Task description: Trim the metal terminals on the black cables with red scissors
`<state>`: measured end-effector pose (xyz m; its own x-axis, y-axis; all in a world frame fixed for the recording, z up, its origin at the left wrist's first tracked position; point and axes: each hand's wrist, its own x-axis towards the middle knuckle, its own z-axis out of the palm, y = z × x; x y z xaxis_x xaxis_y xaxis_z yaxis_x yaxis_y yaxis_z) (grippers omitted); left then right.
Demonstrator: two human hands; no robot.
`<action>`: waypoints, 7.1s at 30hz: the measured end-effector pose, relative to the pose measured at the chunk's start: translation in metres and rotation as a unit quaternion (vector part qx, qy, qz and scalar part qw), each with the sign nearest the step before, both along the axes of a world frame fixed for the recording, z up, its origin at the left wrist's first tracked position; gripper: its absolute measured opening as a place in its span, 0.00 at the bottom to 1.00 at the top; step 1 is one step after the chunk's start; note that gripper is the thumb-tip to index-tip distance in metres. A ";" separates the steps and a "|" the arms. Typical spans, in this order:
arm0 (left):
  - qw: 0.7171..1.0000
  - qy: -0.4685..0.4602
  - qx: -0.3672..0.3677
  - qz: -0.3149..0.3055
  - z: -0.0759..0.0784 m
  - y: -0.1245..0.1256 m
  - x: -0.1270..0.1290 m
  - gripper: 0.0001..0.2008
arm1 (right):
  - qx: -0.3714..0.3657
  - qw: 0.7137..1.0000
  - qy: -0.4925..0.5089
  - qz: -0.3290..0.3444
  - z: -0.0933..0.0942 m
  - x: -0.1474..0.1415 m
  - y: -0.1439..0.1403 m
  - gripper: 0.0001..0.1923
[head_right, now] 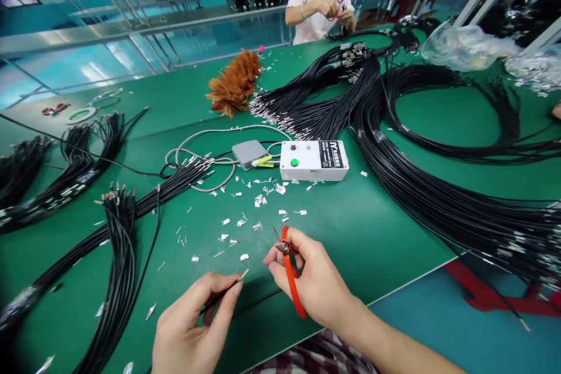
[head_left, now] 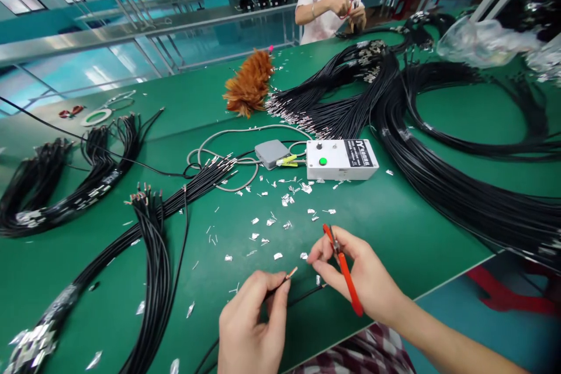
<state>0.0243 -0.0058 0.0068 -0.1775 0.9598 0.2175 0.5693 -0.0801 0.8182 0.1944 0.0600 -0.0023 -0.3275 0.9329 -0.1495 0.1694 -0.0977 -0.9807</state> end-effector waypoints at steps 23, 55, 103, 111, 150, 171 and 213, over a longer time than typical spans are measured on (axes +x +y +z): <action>0.996 0.063 0.067 -0.023 -0.014 -0.001 0.007 0.06 | -0.199 0.938 0.266 -0.095 -0.003 -0.032 -0.018 0.20; 1.000 -0.014 -0.013 0.006 -0.017 -0.001 0.005 0.02 | -0.106 0.954 0.245 -0.135 -0.011 -0.048 -0.025 0.16; 0.735 -0.612 -0.291 0.015 0.013 0.016 -0.009 0.10 | 0.273 0.911 -0.303 0.050 -0.010 -0.008 -0.013 0.24; 0.729 -0.615 -0.301 -0.004 0.009 0.011 -0.009 0.08 | 0.352 0.885 -0.301 0.046 -0.007 -0.015 -0.011 0.27; 0.703 -0.628 -0.333 -0.016 0.008 0.012 -0.010 0.08 | 0.366 0.878 -0.302 0.060 -0.005 -0.011 -0.014 0.30; 0.721 -0.606 -0.336 -0.036 0.012 0.016 -0.012 0.10 | 0.177 0.967 -0.171 0.066 -0.007 -0.009 -0.014 0.28; 0.983 -0.024 -0.047 0.177 0.034 0.028 -0.069 0.04 | -0.035 0.967 0.144 -0.205 -0.009 0.009 0.011 0.16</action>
<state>-0.0444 0.0223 0.0411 -0.5112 0.8519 0.1136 0.5084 0.1931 0.8392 0.2035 0.0710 -0.0110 0.0299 0.9841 -0.1748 -0.1777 -0.1669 -0.9698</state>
